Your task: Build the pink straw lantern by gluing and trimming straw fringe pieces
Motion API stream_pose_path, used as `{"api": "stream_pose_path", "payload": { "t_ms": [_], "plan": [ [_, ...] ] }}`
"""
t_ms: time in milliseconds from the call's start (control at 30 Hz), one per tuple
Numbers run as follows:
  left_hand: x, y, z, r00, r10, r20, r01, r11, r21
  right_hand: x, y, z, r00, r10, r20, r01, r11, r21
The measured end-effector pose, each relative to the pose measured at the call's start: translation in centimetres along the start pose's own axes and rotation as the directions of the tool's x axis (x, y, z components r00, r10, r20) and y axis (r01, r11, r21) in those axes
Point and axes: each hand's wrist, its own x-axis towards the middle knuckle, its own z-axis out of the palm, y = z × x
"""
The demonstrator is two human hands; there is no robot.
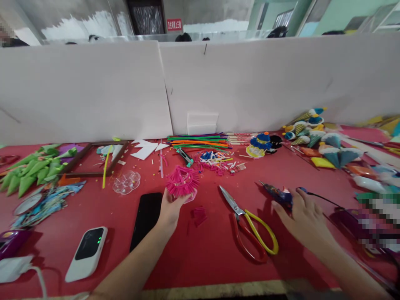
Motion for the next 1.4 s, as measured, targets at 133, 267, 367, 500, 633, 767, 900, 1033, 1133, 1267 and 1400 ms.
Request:
{"api": "stream_pose_path", "payload": {
  "t_ms": [133, 267, 367, 500, 633, 767, 900, 1033, 1133, 1267, 1400],
  "plan": [
    [-0.1, 0.1, 0.4, 1.000, -0.012, 0.015, 0.013, 1.000, -0.011, -2.2, 1.0, 0.8, 0.999, 0.027, 0.016, -0.028, 0.999, 0.045],
    [0.0, 0.1, 0.6, 1.000, -0.010, 0.023, 0.010, 1.000, -0.008, -0.7, 3.5, 0.4, 0.997, 0.048, 0.057, -0.054, 0.992, 0.112],
    [0.3, -0.1, 0.5, 1.000, 0.016, 0.013, -0.016, 1.000, 0.009, 0.4, 2.7, -1.9, 0.999, -0.029, 0.042, 0.029, 0.999, 0.016],
    [0.5, -0.4, 0.4, 0.999, 0.036, -0.004, -0.036, 0.999, 0.036, 1.6, -3.3, -5.3, 0.967, -0.253, -0.004, 0.253, 0.967, 0.025],
    [0.4, -0.5, 0.4, 0.999, 0.037, -0.025, -0.036, 0.999, 0.034, 3.6, -12.1, -4.9, 0.837, -0.528, 0.145, 0.455, 0.818, 0.352],
    [0.4, -0.2, 0.6, 0.997, 0.072, 0.035, -0.073, 0.997, 0.034, 4.8, -18.5, -1.0, 0.562, -0.667, 0.489, 0.483, 0.744, 0.462],
    [0.5, 0.0, 0.6, 0.998, 0.057, 0.037, -0.058, 0.998, 0.022, 4.1, -20.1, 1.4, 0.552, -0.641, 0.533, 0.465, 0.767, 0.441],
    [0.4, -0.1, 0.8, 0.998, 0.041, 0.044, -0.042, 0.999, 0.019, 3.0, -19.5, 1.8, 0.548, -0.666, 0.506, 0.446, 0.745, 0.497],
    [0.3, -0.1, 0.9, 0.998, 0.029, 0.047, -0.031, 0.999, 0.026, 2.9, -19.0, 2.2, 0.567, -0.691, 0.448, 0.429, 0.713, 0.555],
    [0.1, 0.1, 1.1, 0.999, 0.023, 0.049, -0.024, 0.999, 0.029, 3.0, -18.0, 2.6, 0.680, -0.662, 0.316, 0.385, 0.689, 0.614],
    [0.0, 0.0, 1.0, 0.998, 0.011, 0.055, -0.013, 0.999, 0.039, 3.2, -17.0, 2.5, 0.745, -0.630, 0.217, 0.366, 0.658, 0.658]
  ]
}}
